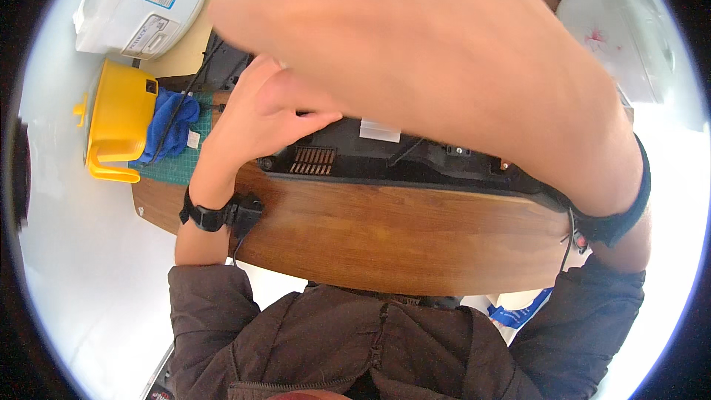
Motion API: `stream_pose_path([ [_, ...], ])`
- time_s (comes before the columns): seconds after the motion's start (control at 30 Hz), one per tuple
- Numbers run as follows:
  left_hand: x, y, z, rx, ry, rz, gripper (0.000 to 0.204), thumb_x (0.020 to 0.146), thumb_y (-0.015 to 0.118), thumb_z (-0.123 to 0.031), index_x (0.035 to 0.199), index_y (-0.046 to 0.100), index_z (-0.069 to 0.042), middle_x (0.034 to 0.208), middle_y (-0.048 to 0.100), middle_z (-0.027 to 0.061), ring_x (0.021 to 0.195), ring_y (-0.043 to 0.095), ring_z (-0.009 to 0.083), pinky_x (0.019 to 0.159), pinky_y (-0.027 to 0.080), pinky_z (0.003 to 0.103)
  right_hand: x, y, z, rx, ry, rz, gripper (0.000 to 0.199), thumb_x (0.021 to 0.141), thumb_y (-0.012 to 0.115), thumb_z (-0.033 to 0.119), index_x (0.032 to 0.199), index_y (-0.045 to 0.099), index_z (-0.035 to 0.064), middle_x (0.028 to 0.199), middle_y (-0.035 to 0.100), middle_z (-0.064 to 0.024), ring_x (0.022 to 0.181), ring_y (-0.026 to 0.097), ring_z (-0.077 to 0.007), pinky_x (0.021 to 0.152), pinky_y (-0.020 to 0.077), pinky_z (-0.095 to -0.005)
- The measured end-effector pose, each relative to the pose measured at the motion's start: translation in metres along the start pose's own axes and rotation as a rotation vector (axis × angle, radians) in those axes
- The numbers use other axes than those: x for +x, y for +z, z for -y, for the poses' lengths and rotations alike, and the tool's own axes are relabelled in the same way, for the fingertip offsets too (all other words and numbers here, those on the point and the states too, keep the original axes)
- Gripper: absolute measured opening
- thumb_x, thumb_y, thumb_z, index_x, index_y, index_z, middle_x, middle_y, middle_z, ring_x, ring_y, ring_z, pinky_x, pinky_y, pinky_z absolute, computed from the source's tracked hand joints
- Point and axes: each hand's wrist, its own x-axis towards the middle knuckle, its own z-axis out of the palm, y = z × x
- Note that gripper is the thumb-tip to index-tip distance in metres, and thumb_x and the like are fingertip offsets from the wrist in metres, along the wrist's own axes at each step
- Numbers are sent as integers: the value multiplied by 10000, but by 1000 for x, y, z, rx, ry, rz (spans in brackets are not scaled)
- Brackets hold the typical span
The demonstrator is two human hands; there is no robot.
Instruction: The person assembles an electronic device on a wooden table, using a screwdriver to fasten screws into a circuit board and securing a fan and heatsink inside a black plastic housing. The person handles screws, a circuit board, a fan, and a heatsink, placing components into the housing and tightening them.
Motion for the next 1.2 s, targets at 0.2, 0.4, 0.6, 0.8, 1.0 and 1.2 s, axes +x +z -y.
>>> stream_pose_path([
  [0.2, -1, 2, 0, 41, -17, 17, 420, 823, 832, -331, 1119, 720, -56, 975, 613, 71, 911, 609, 285, 883, 478, 411, 26, -24, 20, -214, 55, 309, 381, 1028, 675, 277, 1241, 530, -4, 1051, 610, -157, 820, 677, -305, 721, 577, -405],
  [0.4, 1, -5, -5, 4, -111, 111, 416, 829, 838, -335, 1142, 721, -88, 1031, 682, 93, 974, 622, 322, 912, 500, 437, 14, -2, 23, -215, 105, 98, 380, 975, 725, 167, 1293, 572, 26, 1192, 631, -152, 912, 689, -298, 791, 564, -390],
  [0.6, -2, -3, -6, -2, -125, 96, 436, 832, 843, -332, 1157, 700, -78, 1032, 702, 84, 979, 624, 324, 901, 510, 438, 8, 4, 18, -123, 75, 12, 381, 988, 690, 167, 1336, 560, 78, 1207, 649, -151, 957, 660, -359, 825, 521, -445],
  [0.8, -1, -4, -6, 31, -127, 113, 458, 830, 846, -340, 1174, 694, -79, 1026, 708, 78, 977, 627, 329, 895, 513, 432, 12, 8, 21, -94, 126, 6, 370, 996, 699, 236, 1306, 578, 75, 1159, 678, -143, 962, 670, -342, 819, 528, -434],
  [1.0, -2, -2, -4, 36, -131, 103, 459, 822, 847, -365, 1145, 701, -73, 1021, 713, 74, 985, 636, 333, 909, 512, 434, 17, 11, 22, -234, 134, -4, 353, 994, 706, 254, 1277, 594, 76, 1099, 689, -138, 948, 674, -335, 817, 532, -428],
  [1.2, -1, -1, -6, 38, -152, 99, 442, 818, 844, -374, 1109, 708, -71, 1057, 710, 72, 1004, 636, 329, 920, 514, 443, 14, 12, 19, -165, 216, 63, 364, 962, 734, 209, 1267, 588, 71, 1110, 678, -133, 961, 682, -327, 812, 535, -424],
])
